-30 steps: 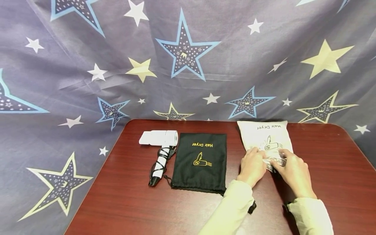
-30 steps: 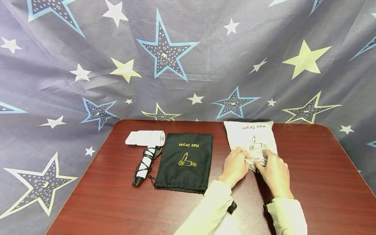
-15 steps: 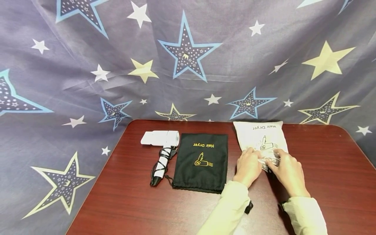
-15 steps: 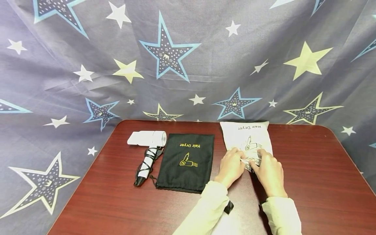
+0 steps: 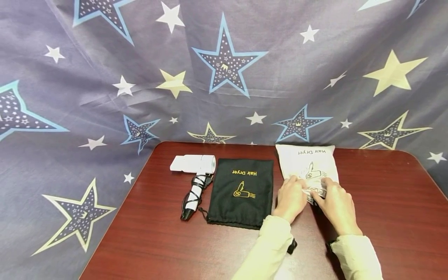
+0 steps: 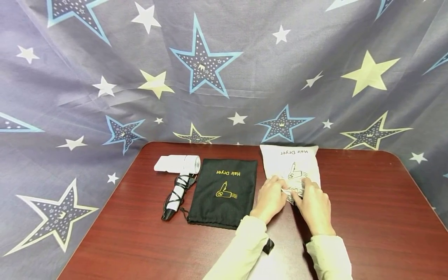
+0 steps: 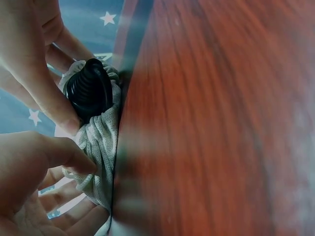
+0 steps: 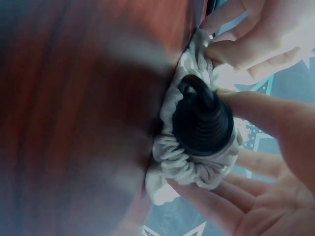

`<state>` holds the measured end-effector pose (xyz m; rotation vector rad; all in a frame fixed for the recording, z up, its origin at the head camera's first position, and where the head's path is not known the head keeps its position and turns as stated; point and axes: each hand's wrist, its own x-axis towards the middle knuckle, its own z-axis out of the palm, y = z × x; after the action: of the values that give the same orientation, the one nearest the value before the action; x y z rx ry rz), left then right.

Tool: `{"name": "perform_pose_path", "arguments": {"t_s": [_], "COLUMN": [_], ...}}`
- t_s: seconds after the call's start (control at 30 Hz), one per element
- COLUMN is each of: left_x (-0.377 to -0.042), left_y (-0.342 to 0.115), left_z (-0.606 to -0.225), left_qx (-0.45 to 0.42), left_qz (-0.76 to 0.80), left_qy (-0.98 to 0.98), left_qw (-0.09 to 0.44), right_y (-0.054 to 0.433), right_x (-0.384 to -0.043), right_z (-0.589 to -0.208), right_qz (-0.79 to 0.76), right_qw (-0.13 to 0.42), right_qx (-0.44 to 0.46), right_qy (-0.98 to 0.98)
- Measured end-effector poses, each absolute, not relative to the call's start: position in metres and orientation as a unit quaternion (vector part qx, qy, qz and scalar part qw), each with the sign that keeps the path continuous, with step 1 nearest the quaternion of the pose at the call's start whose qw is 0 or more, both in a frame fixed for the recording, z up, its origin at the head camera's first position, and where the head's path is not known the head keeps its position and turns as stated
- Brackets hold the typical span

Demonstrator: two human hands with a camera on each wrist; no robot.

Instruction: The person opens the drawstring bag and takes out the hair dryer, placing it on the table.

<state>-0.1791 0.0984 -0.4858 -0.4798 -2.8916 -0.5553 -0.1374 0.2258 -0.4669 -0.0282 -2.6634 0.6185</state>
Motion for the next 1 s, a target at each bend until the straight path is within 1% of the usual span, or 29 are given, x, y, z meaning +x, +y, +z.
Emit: {"name": "perform_pose_path", "arguments": {"t_s": [0.5,0.77,1.0], "left_x": [-0.18,-0.181,-0.18], "left_y": [0.085,0.079,0.075], "left_z": [-0.486,-0.488,-0.489], "left_qx": [-0.15,-0.141,-0.149], "left_qz": [-0.199,-0.226,-0.241], "left_qy": [-0.964,-0.961,-0.955], "left_qw": [0.088,0.076,0.087], "right_y": [0.213,0.208,0.209], "right_x": [-0.138,-0.138,-0.138], "right_z": [-0.469,-0.469,-0.472], "right_qz": [0.222,0.222,0.255], "right_qw": [0.217,0.22,0.222], "right_qx": [-0.006,-0.005,-0.007], "right_qy": [-0.951,-0.95,-0.941]}}
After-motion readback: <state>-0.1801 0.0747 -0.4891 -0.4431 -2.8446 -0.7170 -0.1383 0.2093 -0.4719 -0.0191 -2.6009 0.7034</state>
